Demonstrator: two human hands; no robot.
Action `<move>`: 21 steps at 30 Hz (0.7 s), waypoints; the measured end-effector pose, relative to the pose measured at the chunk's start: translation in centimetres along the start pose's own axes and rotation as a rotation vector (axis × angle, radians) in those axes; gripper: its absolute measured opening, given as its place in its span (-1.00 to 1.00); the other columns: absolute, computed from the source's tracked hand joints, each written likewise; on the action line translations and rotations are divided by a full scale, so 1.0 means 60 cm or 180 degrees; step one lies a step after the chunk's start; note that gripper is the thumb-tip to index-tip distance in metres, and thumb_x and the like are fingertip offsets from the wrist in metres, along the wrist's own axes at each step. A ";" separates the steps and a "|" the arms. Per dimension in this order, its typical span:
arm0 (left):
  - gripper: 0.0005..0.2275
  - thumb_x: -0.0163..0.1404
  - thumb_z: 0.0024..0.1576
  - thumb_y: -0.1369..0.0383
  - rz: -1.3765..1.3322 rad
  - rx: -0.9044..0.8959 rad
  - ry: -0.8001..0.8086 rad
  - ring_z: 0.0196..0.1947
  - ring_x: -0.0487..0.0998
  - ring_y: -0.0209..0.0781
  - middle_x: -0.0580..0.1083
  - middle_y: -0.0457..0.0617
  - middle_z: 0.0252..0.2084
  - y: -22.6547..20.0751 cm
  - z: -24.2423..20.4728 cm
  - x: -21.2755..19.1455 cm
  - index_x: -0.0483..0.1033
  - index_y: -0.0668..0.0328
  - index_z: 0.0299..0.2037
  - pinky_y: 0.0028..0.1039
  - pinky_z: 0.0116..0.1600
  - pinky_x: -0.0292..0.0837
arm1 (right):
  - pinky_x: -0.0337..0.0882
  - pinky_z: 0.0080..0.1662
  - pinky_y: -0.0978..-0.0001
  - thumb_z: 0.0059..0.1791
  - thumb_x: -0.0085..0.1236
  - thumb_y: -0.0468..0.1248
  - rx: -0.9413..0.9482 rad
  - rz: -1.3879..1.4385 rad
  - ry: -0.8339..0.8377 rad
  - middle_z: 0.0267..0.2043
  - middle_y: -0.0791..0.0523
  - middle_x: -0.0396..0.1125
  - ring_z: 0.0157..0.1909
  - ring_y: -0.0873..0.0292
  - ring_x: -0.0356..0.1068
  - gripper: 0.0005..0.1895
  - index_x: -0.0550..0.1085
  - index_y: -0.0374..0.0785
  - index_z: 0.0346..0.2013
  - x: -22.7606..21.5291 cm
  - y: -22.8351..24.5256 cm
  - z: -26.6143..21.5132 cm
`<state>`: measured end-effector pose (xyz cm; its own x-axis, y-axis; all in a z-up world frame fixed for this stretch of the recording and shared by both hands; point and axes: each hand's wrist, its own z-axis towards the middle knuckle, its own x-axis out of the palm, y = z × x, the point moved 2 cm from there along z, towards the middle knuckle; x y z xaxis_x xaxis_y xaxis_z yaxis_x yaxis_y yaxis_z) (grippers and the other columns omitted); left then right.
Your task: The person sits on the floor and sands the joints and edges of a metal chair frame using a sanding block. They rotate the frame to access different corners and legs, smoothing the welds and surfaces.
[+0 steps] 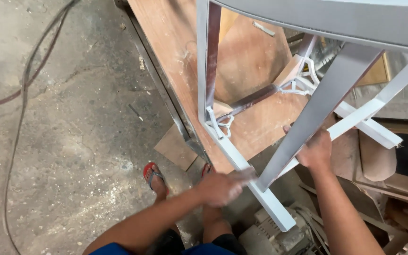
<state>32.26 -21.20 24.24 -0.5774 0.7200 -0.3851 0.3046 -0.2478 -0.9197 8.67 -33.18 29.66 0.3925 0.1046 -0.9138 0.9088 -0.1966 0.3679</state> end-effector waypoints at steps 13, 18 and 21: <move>-0.44 -0.29 0.23 0.21 0.0719 -0.0502 0.0284 0.03 0.55 0.24 0.05 -0.09 0.56 0.083 -0.001 0.088 0.07 -0.18 0.51 0.02 -0.04 0.57 | 0.04 -0.53 0.15 -0.23 0.16 0.09 0.0284 -0.0098 -0.0119 -0.82 0.07 -0.05 -0.68 0.10 0.07 -0.51 0.24 -0.20 -0.75 0.037 -0.101 0.026; -0.46 -0.37 0.34 0.23 0.0290 -0.0928 0.1218 0.28 0.30 0.45 -0.25 -0.24 0.63 -0.059 -0.011 0.050 -0.17 -0.24 0.56 0.21 0.28 0.28 | 0.12 -0.40 0.24 -0.19 -0.03 0.20 0.0196 -0.0526 0.0318 -0.64 0.14 0.16 -0.51 0.17 0.12 -0.52 0.21 -0.14 -0.62 0.018 -0.067 0.015; -0.44 -0.22 0.29 0.25 0.0142 -0.0729 0.0809 0.19 0.38 0.40 -0.18 -0.11 0.63 -0.048 -0.005 0.095 -0.04 -0.15 0.53 0.11 0.07 0.43 | 0.09 -0.39 0.24 -0.14 -0.02 0.10 0.0174 -0.0600 0.0396 -0.64 0.19 0.04 -0.49 0.15 0.02 -0.60 0.25 -0.14 -0.58 0.011 -0.050 0.009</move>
<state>28.31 -16.20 24.70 -0.3612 0.8573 -0.3668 0.5041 -0.1514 -0.8503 6.13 -33.04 27.83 0.2339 0.2633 -0.9359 0.9601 -0.2143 0.1797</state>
